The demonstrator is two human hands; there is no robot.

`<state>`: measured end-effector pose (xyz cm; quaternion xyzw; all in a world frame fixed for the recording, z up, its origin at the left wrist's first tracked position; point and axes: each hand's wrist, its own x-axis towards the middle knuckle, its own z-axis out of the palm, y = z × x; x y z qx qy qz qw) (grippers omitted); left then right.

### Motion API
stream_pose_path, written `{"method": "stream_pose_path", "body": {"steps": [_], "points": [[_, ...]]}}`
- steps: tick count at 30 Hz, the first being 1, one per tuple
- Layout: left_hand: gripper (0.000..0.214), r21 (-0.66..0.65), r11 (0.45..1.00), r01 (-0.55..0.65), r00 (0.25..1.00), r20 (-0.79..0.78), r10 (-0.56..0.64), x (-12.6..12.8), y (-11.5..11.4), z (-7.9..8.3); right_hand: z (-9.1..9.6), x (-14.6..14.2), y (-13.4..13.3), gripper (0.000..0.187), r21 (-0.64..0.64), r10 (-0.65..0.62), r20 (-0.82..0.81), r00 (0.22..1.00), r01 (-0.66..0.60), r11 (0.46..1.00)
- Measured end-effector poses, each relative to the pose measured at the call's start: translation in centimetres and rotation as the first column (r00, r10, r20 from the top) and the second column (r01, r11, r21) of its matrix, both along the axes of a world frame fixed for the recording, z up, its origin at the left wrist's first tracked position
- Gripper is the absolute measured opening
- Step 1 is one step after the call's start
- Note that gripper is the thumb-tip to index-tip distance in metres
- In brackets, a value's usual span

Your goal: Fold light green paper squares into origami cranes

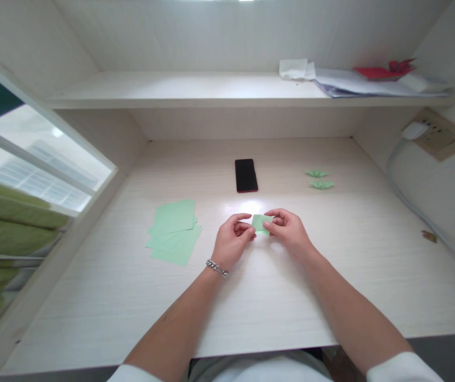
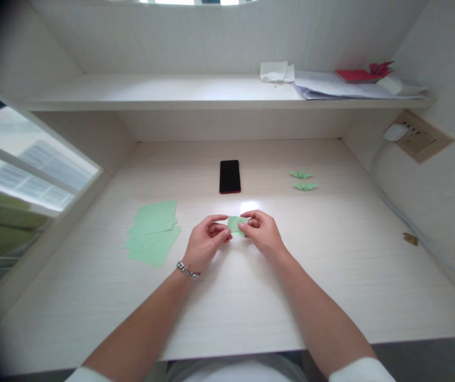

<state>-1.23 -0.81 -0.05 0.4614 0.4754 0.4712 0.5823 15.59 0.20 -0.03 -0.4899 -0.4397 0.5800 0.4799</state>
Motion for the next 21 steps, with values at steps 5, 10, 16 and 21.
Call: {"method": "stream_pose_path", "body": {"steps": [5, 10, 16, 21], "points": [[0.039, 0.115, 0.983, -0.140, 0.990, 0.021, 0.139, -0.5, 0.5, 0.1, 0.2, -0.2, -0.3, 0.020, 0.050, 0.066, 0.079, 0.995, -0.070, 0.996], [0.042, 0.046, 0.981, -0.190, 0.969, 0.172, 0.179, -0.3, 0.6, 0.1, 0.0, -0.9, -0.6, 0.018, 0.069, -0.001, 0.040, 0.999, -0.001, 0.998], [0.034, -0.178, 0.978, -0.111, 0.925, 0.342, 0.167, 0.0, 0.6, 0.3, 0.0, -1.2, -1.2, 0.014, 0.343, -0.130, 0.199, 0.971, 0.055, 0.938], [0.039, -0.172, 0.981, -0.091, 0.911, 0.385, 0.152, -0.1, 0.5, 0.6, 0.5, -1.2, -1.5, 0.023, 0.476, -0.132, 0.338, 0.932, -0.048, 0.878]]}}
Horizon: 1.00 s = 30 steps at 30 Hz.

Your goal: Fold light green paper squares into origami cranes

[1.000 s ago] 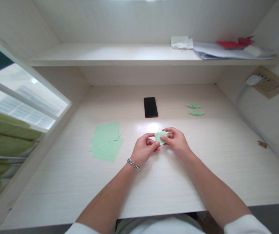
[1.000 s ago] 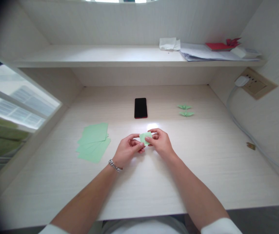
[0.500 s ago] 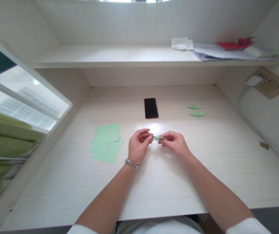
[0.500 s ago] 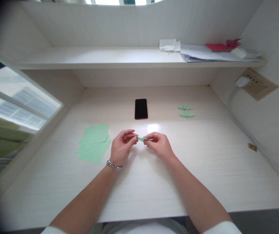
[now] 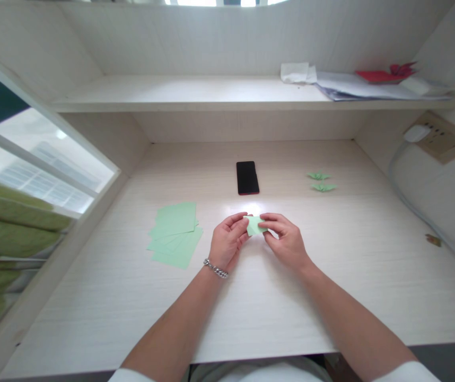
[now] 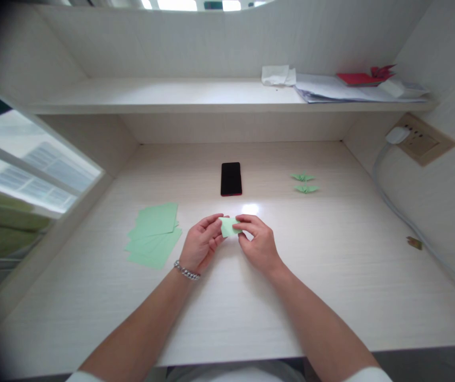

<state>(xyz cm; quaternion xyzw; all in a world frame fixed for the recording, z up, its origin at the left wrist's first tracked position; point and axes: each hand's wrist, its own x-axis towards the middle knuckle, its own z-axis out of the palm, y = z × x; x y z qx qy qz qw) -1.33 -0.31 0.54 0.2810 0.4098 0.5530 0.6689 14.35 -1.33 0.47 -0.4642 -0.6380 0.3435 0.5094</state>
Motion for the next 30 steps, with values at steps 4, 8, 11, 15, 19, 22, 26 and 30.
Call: {"method": "stream_pose_path", "body": {"steps": [4, 8, 11, 15, 19, 22, 26, 30], "points": [[0.050, 0.060, 0.998, 0.013, 0.990, -0.143, -0.005, -0.1, -0.2, -0.4, -0.2, -0.1, 0.1, 0.024, -0.114, 0.060, -0.141, 0.988, -0.076, 0.991], [0.054, 0.136, 0.987, 0.083, 0.972, -0.228, -0.050, 0.1, -0.2, -0.7, -0.9, 0.1, 0.6, 0.041, -0.287, 0.002, -0.221, 0.975, -0.067, 0.955], [0.057, 0.156, 0.982, 0.108, 0.965, -0.255, -0.066, 0.2, -0.2, -1.0, -1.3, 0.2, 0.8, 0.030, -0.282, -0.056, -0.182, 0.982, 0.002, 0.960], [0.039, 0.144, 0.982, 0.119, 0.942, -0.330, -0.065, 0.1, -0.3, -1.1, -1.0, -0.1, 0.6, 0.021, -0.242, -0.087, -0.181, 0.980, 0.041, 0.969], [0.029, 0.191, 0.977, 0.098, 0.893, -0.450, -0.002, 0.1, -0.4, -1.1, -0.2, -0.4, 0.1, 0.017, -0.101, -0.039, -0.105, 0.994, 0.029, 0.994], [0.030, 0.192, 0.973, 0.125, 0.870, -0.493, -0.014, 0.1, -0.4, -1.1, 0.1, -0.5, -0.1, 0.021, -0.051, -0.036, -0.086, 0.996, 0.031, 0.998], [0.029, 0.198, 0.968, 0.155, 0.849, -0.527, -0.028, 0.1, -0.5, -1.0, -0.1, -0.5, 0.0, 0.023, -0.054, -0.031, -0.052, 0.998, 0.028, 0.998], [0.028, 0.193, 0.969, 0.155, 0.832, -0.555, -0.022, 0.1, -0.5, -0.6, -0.4, -0.5, 0.0, 0.025, -0.048, -0.030, -0.041, 0.999, 0.028, 0.998]]}}
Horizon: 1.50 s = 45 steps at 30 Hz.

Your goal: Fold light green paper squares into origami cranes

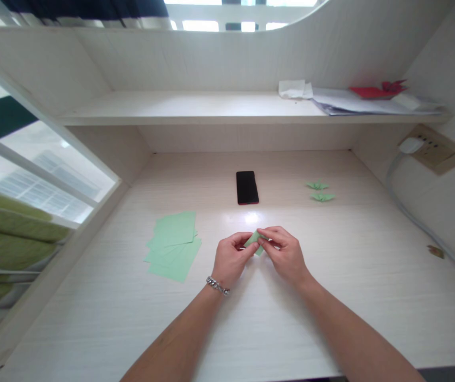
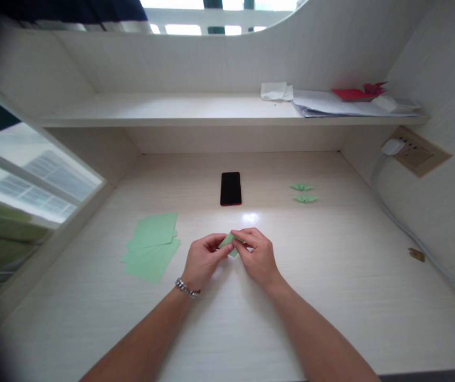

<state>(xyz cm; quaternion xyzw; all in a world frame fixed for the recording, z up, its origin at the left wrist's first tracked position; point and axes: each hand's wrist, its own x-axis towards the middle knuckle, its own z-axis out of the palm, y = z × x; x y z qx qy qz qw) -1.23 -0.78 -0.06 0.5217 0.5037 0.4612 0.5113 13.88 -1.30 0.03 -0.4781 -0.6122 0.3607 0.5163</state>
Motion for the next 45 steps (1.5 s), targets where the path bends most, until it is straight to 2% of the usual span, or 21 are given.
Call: {"method": "stream_pose_path", "body": {"steps": [8, 14, 20, 24, 27, 36, 38, 41, 45], "points": [[0.029, -0.046, 0.999, -0.029, 0.999, 0.015, 0.030, 0.2, 0.0, 0.2, 0.0, 0.0, 0.1, 0.016, 0.013, 0.005, -0.031, 1.000, -0.005, 1.000], [0.029, 0.004, 1.000, 0.022, 0.999, -0.027, -0.022, -0.3, 0.1, -0.6, 0.4, 0.6, 0.3, 0.012, -0.128, 0.058, -0.032, 0.998, -0.061, 0.990], [0.027, 0.045, 0.998, 0.044, 0.997, -0.071, -0.041, -0.4, 0.2, -0.7, 0.3, 1.4, 0.8, 0.013, -0.195, 0.099, 0.041, 0.994, -0.089, 0.977], [0.028, 0.043, 0.999, 0.018, 0.999, -0.027, -0.017, -0.4, 0.4, -0.6, 0.5, 1.7, 0.8, 0.014, -0.218, 0.214, 0.044, 0.976, -0.199, 0.955], [0.029, 0.043, 0.999, -0.020, 1.000, 0.007, 0.020, -0.4, 0.5, -0.5, 0.8, 1.7, 0.7, 0.016, -0.186, 0.261, 0.048, 0.964, -0.248, 0.951], [0.033, 0.075, 0.996, -0.041, 0.999, 0.012, 0.040, -0.4, 0.4, -0.8, 1.1, 1.4, 0.5, 0.032, -0.070, 0.217, 0.188, 0.958, -0.207, 0.976], [0.035, 0.072, 0.997, -0.023, 0.999, 0.029, 0.021, -0.3, 0.3, -0.8, 1.0, 1.2, 0.4, 0.026, -0.056, 0.181, 0.202, 0.962, -0.174, 0.983], [0.042, 0.047, 0.999, 0.013, 0.993, 0.119, -0.018, -0.2, 0.3, -0.6, 0.7, 0.9, 0.4, 0.012, -0.089, 0.107, 0.152, 0.983, -0.094, 0.992], [0.040, -0.072, 0.995, 0.070, 0.962, 0.268, -0.048, -0.1, 0.3, -0.5, 0.3, 0.9, 0.7, 0.018, -0.153, 0.045, -0.009, 0.999, -0.046, 0.987]]}}
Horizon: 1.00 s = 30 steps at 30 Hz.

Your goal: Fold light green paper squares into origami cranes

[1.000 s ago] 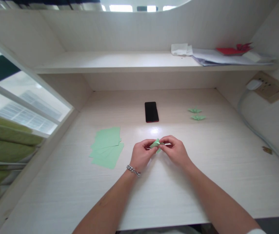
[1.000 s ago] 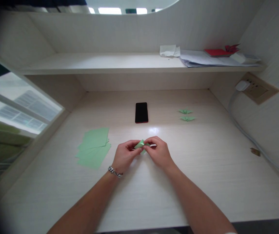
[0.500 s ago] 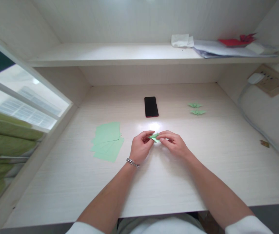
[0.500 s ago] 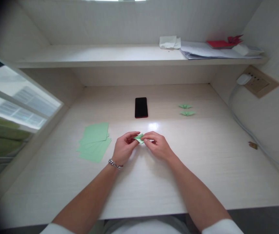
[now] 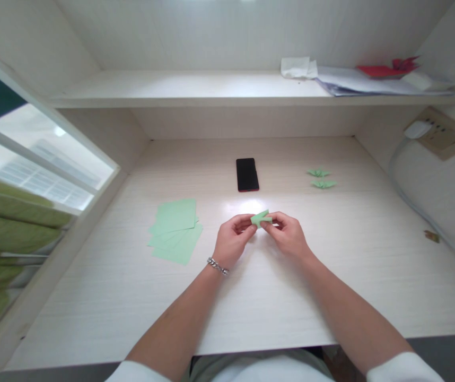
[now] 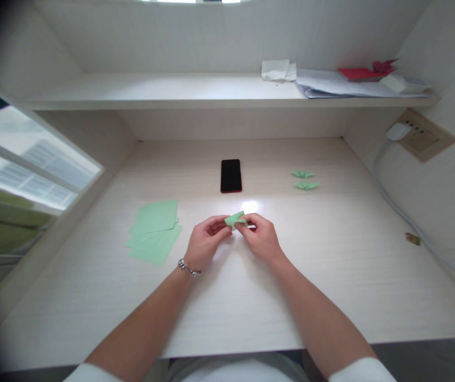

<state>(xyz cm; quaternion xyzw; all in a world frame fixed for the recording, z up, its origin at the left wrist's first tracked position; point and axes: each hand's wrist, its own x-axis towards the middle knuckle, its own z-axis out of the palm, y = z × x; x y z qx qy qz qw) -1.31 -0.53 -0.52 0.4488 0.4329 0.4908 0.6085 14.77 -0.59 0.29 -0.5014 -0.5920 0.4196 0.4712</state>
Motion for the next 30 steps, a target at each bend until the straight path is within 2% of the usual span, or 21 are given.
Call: {"method": "stream_pose_path", "body": {"steps": [4, 9, 14, 20, 22, 25, 27, 30], "points": [[0.036, -0.170, 0.973, 0.155, 0.969, 0.219, -0.116, 0.1, 0.0, 0.2, 0.0, 0.1, 0.1, 0.019, 0.001, -0.012, -0.062, 0.998, 0.012, 1.000], [0.033, -0.166, 0.982, 0.096, 0.967, 0.248, -0.052, 0.2, 0.0, 0.2, 0.5, 0.2, -0.1, 0.015, 0.083, 0.080, 0.058, 0.995, -0.085, 0.993], [0.033, -0.173, 0.980, 0.096, 0.959, 0.282, -0.044, 0.1, 0.0, 0.0, 0.5, 0.1, -0.3, 0.011, 0.116, 0.096, 0.153, 0.984, -0.114, 0.987], [0.033, -0.214, 0.974, 0.075, 0.942, 0.335, 0.001, -0.2, 0.3, 0.1, 1.5, 0.4, -0.6, 0.016, 0.173, 0.221, 0.265, 0.938, -0.272, 0.947], [0.030, -0.226, 0.971, 0.083, 0.938, 0.346, 0.000, -0.5, 0.4, 0.1, 1.8, 0.6, -0.5, 0.023, 0.162, 0.281, 0.252, 0.926, -0.326, 0.931], [0.029, -0.237, 0.967, 0.098, 0.933, 0.361, -0.006, -0.7, 0.6, 0.2, 1.6, 1.1, -0.3, 0.027, 0.122, 0.370, 0.116, 0.922, -0.383, 0.916], [0.030, -0.245, 0.965, 0.097, 0.937, 0.350, -0.006, -0.9, 0.6, 0.3, 1.2, 1.1, -0.2, 0.031, 0.074, 0.298, -0.008, 0.954, -0.297, 0.952], [0.031, -0.255, 0.959, 0.124, 0.953, 0.300, -0.043, -0.9, 0.5, 0.5, 0.8, 0.9, -0.2, 0.020, 0.088, 0.133, -0.003, 0.991, -0.132, 0.987]]}}
